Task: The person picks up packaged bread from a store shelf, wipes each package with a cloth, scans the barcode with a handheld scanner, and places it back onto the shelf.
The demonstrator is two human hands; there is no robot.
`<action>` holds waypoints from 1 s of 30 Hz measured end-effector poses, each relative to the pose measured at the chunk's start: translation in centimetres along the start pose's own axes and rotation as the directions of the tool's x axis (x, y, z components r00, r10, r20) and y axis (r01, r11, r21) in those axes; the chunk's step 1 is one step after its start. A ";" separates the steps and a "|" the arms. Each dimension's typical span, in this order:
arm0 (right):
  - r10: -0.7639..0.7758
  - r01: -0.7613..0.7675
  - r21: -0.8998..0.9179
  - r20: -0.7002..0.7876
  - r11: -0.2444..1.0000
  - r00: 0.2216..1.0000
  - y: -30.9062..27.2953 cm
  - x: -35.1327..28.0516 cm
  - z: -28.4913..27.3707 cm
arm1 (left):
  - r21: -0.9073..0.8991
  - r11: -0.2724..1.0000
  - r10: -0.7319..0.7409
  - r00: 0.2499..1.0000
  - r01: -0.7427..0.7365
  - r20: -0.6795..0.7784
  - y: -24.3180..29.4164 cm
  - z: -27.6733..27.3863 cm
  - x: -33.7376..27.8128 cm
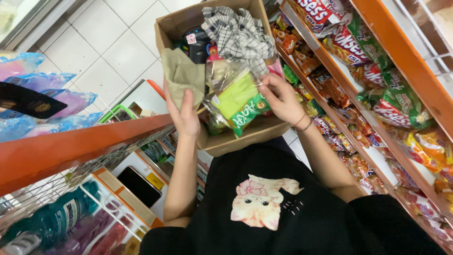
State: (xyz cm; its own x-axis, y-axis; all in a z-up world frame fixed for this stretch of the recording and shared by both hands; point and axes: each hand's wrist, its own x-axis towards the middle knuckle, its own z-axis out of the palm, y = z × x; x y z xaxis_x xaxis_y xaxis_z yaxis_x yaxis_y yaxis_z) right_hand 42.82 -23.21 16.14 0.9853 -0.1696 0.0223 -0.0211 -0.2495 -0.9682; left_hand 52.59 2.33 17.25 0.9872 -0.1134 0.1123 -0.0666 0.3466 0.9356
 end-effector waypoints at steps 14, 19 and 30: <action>-0.142 0.168 0.845 -0.110 0.508 0.984 -5.9 -1.7 -3.7 | -0.354 0.864 -0.316 0.933 0.358 0.173 -0.5 6.2 -1.8; 0.145 0.026 0.928 -0.086 0.371 0.986 -5.1 -1.6 -2.3 | -0.254 0.938 -0.219 0.971 0.237 0.098 -0.4 9.3 -3.2; -0.056 0.087 0.554 -0.072 0.828 0.996 -3.0 0.0 -6.1 | 0.508 0.547 0.468 0.746 -0.665 0.474 3.4 16.5 -2.2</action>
State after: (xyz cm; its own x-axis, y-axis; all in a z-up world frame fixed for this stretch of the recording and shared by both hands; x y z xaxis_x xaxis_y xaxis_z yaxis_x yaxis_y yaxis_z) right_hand 41.83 -28.26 20.59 0.9701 -0.2238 0.0942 0.1620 0.3074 -0.9377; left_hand 47.81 -11.59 25.68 0.6367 -0.3639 0.6799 -0.7671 -0.2084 0.6068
